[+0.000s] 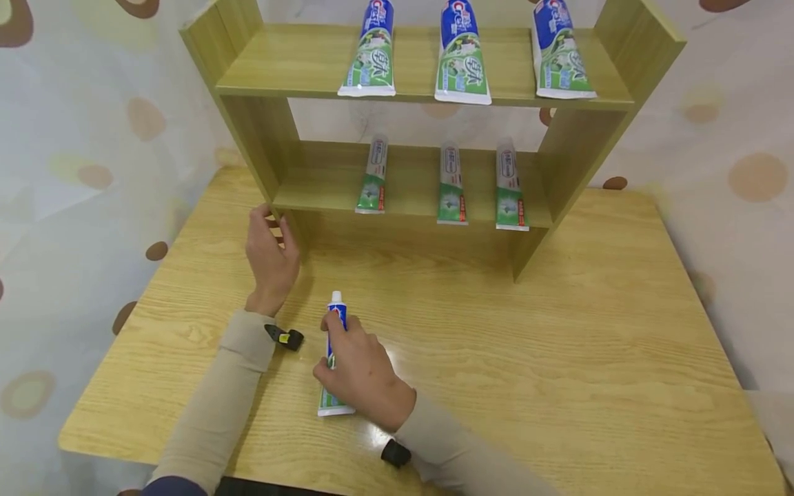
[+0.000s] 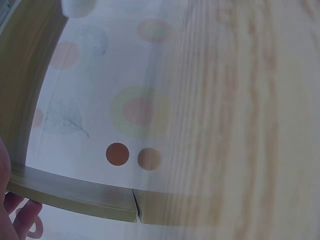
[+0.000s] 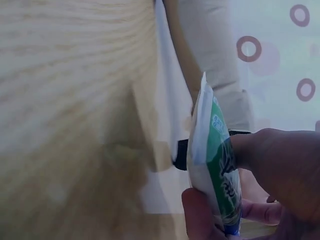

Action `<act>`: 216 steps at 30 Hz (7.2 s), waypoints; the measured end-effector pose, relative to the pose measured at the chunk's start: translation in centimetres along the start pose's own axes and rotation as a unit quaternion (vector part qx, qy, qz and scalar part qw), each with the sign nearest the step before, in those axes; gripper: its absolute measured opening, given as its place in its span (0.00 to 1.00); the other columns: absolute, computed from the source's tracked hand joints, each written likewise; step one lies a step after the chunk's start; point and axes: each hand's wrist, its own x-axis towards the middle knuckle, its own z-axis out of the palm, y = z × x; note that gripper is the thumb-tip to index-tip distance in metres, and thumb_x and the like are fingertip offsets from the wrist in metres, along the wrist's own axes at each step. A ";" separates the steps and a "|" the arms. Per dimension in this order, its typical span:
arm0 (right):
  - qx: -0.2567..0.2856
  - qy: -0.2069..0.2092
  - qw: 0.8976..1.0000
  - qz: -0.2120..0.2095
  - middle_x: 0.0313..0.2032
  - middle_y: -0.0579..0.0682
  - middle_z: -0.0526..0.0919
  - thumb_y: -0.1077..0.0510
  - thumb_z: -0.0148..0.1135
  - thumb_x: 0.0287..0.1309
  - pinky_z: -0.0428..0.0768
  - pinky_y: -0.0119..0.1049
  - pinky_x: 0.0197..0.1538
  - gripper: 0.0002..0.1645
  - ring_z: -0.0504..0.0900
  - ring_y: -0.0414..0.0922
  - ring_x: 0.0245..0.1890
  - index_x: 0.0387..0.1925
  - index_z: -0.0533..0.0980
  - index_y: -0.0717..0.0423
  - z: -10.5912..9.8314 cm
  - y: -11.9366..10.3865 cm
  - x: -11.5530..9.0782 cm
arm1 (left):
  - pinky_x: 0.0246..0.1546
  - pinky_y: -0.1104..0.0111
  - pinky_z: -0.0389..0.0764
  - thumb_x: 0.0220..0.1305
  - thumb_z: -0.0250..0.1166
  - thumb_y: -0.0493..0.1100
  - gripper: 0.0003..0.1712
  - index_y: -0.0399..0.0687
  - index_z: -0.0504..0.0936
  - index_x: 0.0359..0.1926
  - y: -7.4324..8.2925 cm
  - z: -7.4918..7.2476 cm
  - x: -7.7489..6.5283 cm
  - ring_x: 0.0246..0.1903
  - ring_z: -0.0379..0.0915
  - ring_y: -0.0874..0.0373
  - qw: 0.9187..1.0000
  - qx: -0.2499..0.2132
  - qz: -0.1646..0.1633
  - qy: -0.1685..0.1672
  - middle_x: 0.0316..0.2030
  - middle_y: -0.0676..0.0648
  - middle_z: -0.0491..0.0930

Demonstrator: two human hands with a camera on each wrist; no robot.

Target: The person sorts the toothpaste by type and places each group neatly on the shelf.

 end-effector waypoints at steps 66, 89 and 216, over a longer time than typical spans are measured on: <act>-0.171 0.096 0.976 -0.091 0.43 0.55 0.75 0.61 0.59 0.69 0.82 0.37 0.25 0.29 0.82 0.50 0.26 0.69 0.67 0.56 -18.4 -15.1 6.2 | 0.32 0.50 0.89 0.84 0.56 0.39 0.14 0.29 0.75 0.56 0.0 0.1 0.1 0.40 0.85 0.37 1.000 0.002 -0.005 0.012 0.44 0.29 0.82; -0.203 0.129 0.966 -0.092 0.46 0.52 0.80 0.57 0.54 0.78 0.79 0.34 0.40 0.27 0.77 0.46 0.44 0.72 0.65 0.57 -22.6 -17.9 10.3 | 0.35 0.50 0.91 0.82 0.56 0.35 0.12 0.28 0.75 0.55 -0.1 0.0 0.1 0.43 0.86 0.36 1.000 -0.001 -0.006 0.005 0.46 0.29 0.82; -0.201 0.314 0.927 -0.046 0.42 0.64 0.85 0.56 0.65 0.69 0.83 0.57 0.31 0.13 0.82 0.63 0.39 0.46 0.83 0.63 -16.9 4.0 4.0 | 0.58 0.46 0.80 0.65 0.67 0.32 0.15 0.33 0.81 0.53 1.6 -2.2 1.2 0.57 0.75 0.34 0.985 0.017 0.171 -0.006 0.58 0.30 0.81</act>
